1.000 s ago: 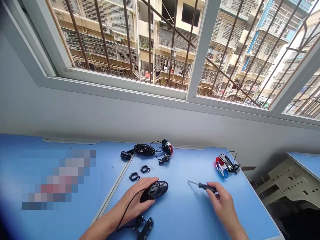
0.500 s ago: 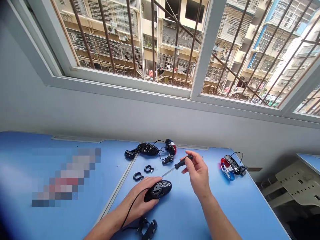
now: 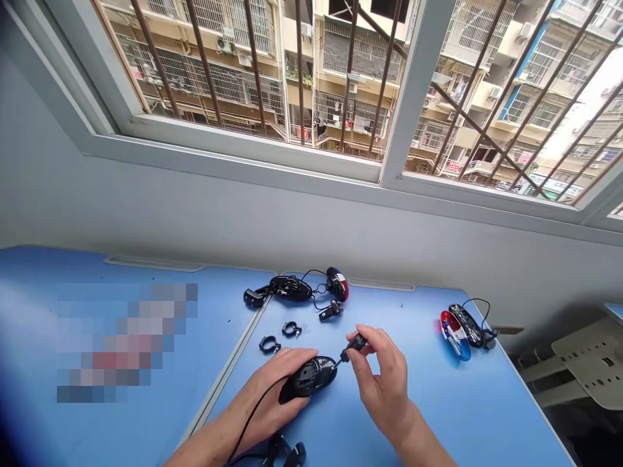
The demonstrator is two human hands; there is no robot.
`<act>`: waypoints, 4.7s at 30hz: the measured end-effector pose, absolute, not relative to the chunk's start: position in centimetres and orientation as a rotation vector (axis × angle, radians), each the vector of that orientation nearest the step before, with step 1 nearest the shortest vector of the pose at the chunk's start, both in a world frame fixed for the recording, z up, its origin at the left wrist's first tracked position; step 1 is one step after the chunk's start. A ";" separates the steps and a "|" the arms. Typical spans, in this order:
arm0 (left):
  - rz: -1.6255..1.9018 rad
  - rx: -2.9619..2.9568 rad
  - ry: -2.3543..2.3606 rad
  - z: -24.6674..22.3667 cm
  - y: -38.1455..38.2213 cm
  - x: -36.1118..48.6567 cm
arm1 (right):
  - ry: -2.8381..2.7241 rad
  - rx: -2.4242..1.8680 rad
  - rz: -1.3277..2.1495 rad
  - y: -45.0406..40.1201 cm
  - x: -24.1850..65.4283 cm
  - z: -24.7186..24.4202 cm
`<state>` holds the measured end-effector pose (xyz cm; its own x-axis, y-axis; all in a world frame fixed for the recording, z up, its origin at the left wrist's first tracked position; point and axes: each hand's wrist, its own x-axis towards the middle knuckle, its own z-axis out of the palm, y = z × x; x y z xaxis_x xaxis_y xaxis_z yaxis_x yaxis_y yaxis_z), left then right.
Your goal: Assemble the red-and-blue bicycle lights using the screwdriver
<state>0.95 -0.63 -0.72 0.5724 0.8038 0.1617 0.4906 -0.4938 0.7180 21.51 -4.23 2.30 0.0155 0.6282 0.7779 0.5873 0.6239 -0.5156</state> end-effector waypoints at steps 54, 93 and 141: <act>0.678 2.180 0.995 -0.5 -0.5 0.9 | -1.870 -0.897 0.214 -4.1 22.2 3.8; 0.713 2.228 0.980 -0.3 -0.8 1.1 | -1.990 -0.821 0.277 -4.3 22.7 4.5; 0.680 2.248 0.951 -0.9 -0.3 0.9 | -1.828 -0.809 0.285 -4.1 21.2 3.3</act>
<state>0.87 -0.30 -0.86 0.6126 0.7594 0.2191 0.4530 -0.5645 0.6900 21.24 -4.08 3.26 -0.2035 0.6473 0.7345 0.3928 0.7412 -0.5444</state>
